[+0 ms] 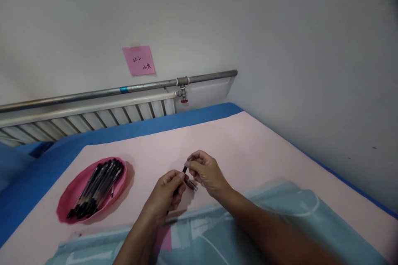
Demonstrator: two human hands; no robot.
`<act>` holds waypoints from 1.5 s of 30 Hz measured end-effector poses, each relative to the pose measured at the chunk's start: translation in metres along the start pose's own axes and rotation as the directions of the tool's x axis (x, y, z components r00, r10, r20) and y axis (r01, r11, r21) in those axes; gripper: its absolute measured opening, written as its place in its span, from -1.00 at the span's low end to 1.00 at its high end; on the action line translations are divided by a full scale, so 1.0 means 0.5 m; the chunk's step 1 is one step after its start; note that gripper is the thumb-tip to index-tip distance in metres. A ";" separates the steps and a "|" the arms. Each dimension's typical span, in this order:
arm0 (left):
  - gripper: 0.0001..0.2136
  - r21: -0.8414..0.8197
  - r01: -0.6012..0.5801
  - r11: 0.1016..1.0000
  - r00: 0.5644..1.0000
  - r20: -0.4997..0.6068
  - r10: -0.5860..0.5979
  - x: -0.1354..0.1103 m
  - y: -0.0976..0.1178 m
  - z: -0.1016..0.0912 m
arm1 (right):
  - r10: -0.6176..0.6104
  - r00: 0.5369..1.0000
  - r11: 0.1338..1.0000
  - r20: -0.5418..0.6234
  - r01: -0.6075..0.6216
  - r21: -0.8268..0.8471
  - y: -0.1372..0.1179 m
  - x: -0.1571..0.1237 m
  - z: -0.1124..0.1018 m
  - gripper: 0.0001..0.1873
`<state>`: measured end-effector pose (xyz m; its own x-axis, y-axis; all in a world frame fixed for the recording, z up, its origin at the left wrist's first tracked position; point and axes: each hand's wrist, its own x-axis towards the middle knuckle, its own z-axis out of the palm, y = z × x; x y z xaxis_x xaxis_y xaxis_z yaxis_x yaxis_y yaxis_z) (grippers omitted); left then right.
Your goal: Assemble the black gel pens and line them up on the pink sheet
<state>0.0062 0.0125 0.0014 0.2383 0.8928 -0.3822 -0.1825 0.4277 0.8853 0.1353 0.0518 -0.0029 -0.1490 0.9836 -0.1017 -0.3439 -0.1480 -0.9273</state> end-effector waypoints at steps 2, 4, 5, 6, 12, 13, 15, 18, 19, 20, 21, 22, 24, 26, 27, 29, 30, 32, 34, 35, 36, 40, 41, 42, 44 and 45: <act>-0.74 0.047 0.010 0.999 1.000 0.000 -0.010 0.001 0.000 -0.002 | -0.030 0.998 0.999 -0.049 0.032 0.043 -0.005 0.011 -0.010 -0.83; -0.74 0.124 0.026 0.992 1.000 0.002 -0.027 0.002 0.002 -0.009 | -0.085 0.986 0.991 -0.145 0.099 0.091 -0.017 0.030 -0.033 -0.83; -0.74 0.176 0.032 0.984 0.999 -0.004 -0.031 0.002 0.003 -0.015 | -0.120 0.970 0.984 -0.211 0.144 0.104 -0.026 0.040 -0.048 -0.82; -0.73 0.228 0.035 0.973 0.999 -0.020 -0.031 0.003 0.005 -0.022 | -0.153 0.947 0.976 -0.282 0.189 0.107 -0.036 0.051 -0.065 -0.82; -0.75 0.281 -0.009 0.960 0.968 -0.238 0.079 0.014 0.012 -0.054 | -0.163 0.916 0.974 -0.366 0.209 0.090 -0.058 0.063 -0.096 -0.82; -0.75 0.260 -0.038 0.965 0.964 -0.245 0.104 0.016 0.010 -0.051 | -0.131 0.939 0.984 -0.318 0.163 0.078 -0.047 0.055 -0.081 -0.84; -0.75 0.218 -0.088 0.972 0.966 -0.219 0.137 0.020 0.003 -0.042 | -0.045 0.982 0.998 -0.183 0.052 0.030 -0.018 0.035 -0.042 -0.86; -0.76 0.215 -0.150 0.965 0.971 -0.152 0.185 0.027 -0.011 -0.030 | 0.081 0.997 0.994 -0.010 -0.081 -0.077 0.019 0.006 0.011 -0.87; -0.76 0.221 -0.161 0.962 0.972 -0.133 0.194 0.029 -0.014 -0.029 | 0.095 0.995 0.991 0.002 -0.095 -0.094 0.027 0.001 0.021 -0.87; -0.76 0.229 -0.166 0.959 0.974 -0.117 0.196 0.030 -0.016 -0.029 | 0.098 0.995 0.990 -0.003 -0.097 -0.099 0.031 -0.003 0.027 -0.87; -0.77 0.235 -0.163 0.958 0.976 -0.105 0.192 0.031 -0.018 -0.031 | 0.097 0.995 0.990 -0.012 -0.098 -0.104 0.034 -0.004 0.031 -0.87; -0.77 0.241 -0.155 0.958 0.978 -0.097 0.183 0.031 -0.018 -0.032 | 0.097 0.995 0.989 -0.017 -0.099 -0.113 0.035 -0.004 0.032 -0.87; -0.78 0.274 -0.137 0.952 0.981 -0.094 0.168 0.030 -0.015 -0.036 | 0.105 0.994 0.985 -0.013 -0.106 -0.137 0.037 -0.002 0.030 -0.87; -0.78 0.323 -0.120 0.939 0.981 -0.106 0.162 0.027 -0.010 -0.041 | 0.118 0.993 0.980 0.001 -0.116 -0.159 0.040 0.001 0.028 -0.87; -0.79 0.350 -0.109 0.930 0.980 -0.116 0.159 0.026 -0.007 -0.046 | 0.122 0.993 0.979 0.007 -0.119 -0.168 0.042 0.003 0.027 -0.86; -0.80 0.416 -0.083 0.905 0.974 -0.159 0.162 0.022 0.002 -0.065 | 0.124 0.992 0.975 0.022 -0.117 -0.190 0.045 0.006 0.024 -0.84; -0.81 0.457 -0.064 0.887 0.965 -0.198 0.172 0.020 0.008 -0.079 | 0.121 0.992 0.973 0.026 -0.113 -0.200 0.046 0.008 0.022 -0.84; -0.82 0.552 -0.004 0.834 0.929 -0.307 0.208 0.014 0.021 -0.116 | 0.116 0.993 0.971 0.026 -0.107 -0.215 0.045 0.012 0.017 -0.84; -0.83 0.650 0.100 0.754 0.868 -0.427 0.253 0.008 0.033 -0.154 | 0.123 0.992 0.967 0.020 -0.116 -0.226 0.041 0.014 0.013 -0.86; -0.84 0.691 0.165 0.704 0.840 -0.473 0.267 0.006 0.038 -0.169 | 0.130 0.991 0.965 0.019 -0.122 -0.233 0.038 0.013 0.011 -0.87; -0.83 0.724 0.232 0.649 0.815 -0.509 0.277 0.003 0.041 -0.181 | 0.135 0.991 0.962 0.022 -0.126 -0.242 0.036 0.012 0.011 -0.87; -0.78 0.798 0.449 0.402 0.766 -0.575 0.287 0.002 0.041 -0.186 | 0.125 0.990 0.954 0.064 -0.103 -0.281 0.036 0.004 0.016 -0.87; -0.76 0.805 0.485 0.341 0.764 -0.580 0.282 0.003 0.039 -0.181 | 0.119 0.990 0.952 0.073 -0.092 -0.292 0.037 0.003 0.017 -0.87; -0.75 0.810 0.513 0.284 0.765 -0.581 0.276 0.005 0.037 -0.176 | 0.113 0.990 0.948 0.080 -0.083 -0.306 0.038 0.002 0.018 -0.86; -0.72 0.818 0.546 0.182 0.777 -0.575 0.257 0.005 0.035 -0.168 | 0.109 0.990 0.934 0.088 -0.071 -0.349 0.040 0.003 0.016 -0.86; -0.71 0.822 0.552 0.136 0.785 -0.568 0.247 0.005 0.036 -0.165 | 0.110 0.990 0.919 0.091 -0.066 -0.388 0.040 0.004 0.013 -0.86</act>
<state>-0.0753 0.0339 -0.0056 -0.3999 0.8868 -0.2318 0.8914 0.4352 0.1269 0.1220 0.0502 -0.0193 -0.2700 0.9478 -0.1695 0.0530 -0.1611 -0.9855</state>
